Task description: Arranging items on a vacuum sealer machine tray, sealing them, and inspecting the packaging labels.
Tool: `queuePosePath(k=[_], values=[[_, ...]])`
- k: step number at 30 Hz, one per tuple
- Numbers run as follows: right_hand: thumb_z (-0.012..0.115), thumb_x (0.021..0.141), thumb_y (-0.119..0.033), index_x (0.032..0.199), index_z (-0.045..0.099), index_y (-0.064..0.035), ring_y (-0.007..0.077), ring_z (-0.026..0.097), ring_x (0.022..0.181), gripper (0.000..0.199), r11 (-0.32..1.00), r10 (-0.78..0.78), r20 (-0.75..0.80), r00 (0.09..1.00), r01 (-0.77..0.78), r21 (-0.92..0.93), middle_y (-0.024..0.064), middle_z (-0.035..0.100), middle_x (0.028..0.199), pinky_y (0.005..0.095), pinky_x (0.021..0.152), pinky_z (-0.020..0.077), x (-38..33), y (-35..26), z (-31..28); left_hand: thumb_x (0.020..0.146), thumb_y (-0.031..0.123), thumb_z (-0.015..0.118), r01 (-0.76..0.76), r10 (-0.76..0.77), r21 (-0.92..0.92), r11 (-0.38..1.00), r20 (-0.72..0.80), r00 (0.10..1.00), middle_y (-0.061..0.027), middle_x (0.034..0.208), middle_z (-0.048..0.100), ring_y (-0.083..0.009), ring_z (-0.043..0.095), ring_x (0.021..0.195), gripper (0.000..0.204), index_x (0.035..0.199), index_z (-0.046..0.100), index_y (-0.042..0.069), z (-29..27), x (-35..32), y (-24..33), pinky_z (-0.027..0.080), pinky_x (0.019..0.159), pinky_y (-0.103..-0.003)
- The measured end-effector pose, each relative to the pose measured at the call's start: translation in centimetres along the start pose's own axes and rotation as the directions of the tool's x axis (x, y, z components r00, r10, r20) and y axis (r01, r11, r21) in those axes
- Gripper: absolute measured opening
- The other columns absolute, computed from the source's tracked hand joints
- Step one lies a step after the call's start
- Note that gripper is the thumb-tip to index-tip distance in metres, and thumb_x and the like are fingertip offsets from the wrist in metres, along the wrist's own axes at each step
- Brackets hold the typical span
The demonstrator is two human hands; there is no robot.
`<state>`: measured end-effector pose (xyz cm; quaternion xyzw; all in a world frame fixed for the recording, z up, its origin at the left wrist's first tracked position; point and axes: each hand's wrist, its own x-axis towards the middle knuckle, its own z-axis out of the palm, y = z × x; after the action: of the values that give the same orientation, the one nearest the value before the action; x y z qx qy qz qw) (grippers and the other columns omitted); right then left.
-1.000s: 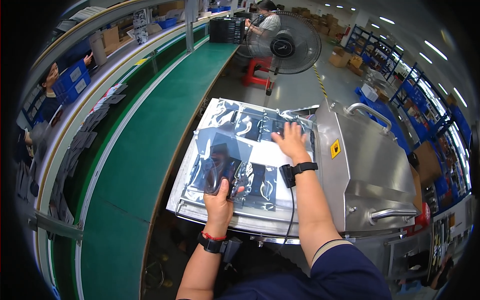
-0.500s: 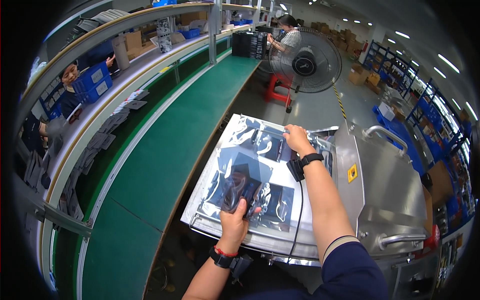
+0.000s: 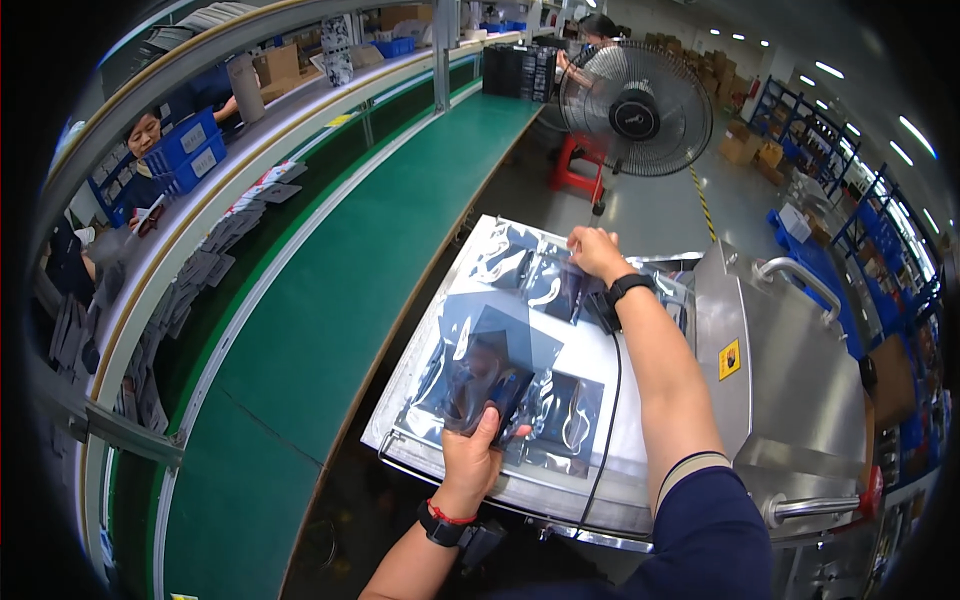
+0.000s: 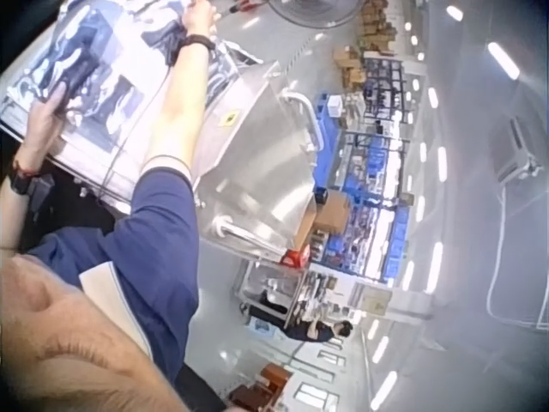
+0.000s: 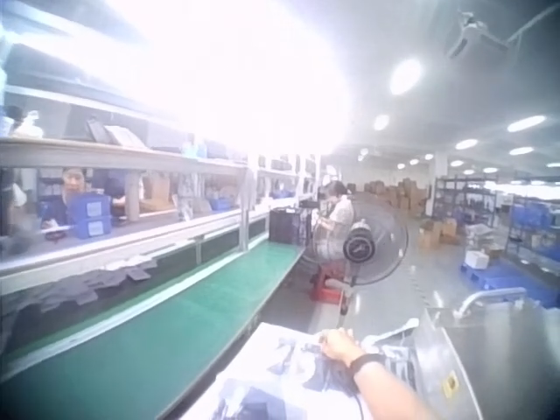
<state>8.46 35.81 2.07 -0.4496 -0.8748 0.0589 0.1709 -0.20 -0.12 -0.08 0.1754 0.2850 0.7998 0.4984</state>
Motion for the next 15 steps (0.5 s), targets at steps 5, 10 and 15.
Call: queuePosePath(k=[5,10,15], values=[[0.064,0.070,-0.011,0.078,0.066,-0.0125,0.0219,0.061,0.079,0.008,0.998,-0.042,0.055,0.998,0.045,-0.050,0.0034,0.065,0.071,0.0371,0.077,0.0350,0.4,0.0,-0.5,0.089,0.003,0.050,0.003,-0.003,-0.034,0.999,0.006,1.000,-0.0100,0.111,0.056,-0.0214,0.060,0.095,0.030,0.119,0.047,0.005,0.4,0.0,0.1,0.058,0.068,-0.037],[0.062,0.073,-0.012,0.079,0.065,-0.0116,0.0252,0.058,0.086,0.006,0.992,-0.065,0.087,0.994,0.074,-0.106,0.0063,0.065,0.076,0.0378,0.081,0.0338,-0.2,-0.3,-0.3,0.089,0.005,0.051,0.004,-0.004,-0.016,1.000,-0.001,1.000,-0.0098,0.112,0.056,-0.0219,0.060,0.095,0.031,0.120,0.047,0.005,-0.2,-0.3,-0.3,0.058,0.067,-0.038],[0.061,0.075,-0.012,0.078,0.064,-0.0104,0.0285,0.054,0.093,0.004,0.983,-0.098,0.088,0.991,0.110,-0.146,0.0093,0.064,0.081,0.0383,0.084,0.0329,-0.3,-1.0,-0.5,0.089,0.008,0.053,0.001,-0.001,0.002,1.000,0.005,1.000,-0.0102,0.114,0.056,-0.0228,0.060,0.096,0.033,0.121,0.046,0.006,-0.3,-0.3,-0.2,0.058,0.065,-0.038]])
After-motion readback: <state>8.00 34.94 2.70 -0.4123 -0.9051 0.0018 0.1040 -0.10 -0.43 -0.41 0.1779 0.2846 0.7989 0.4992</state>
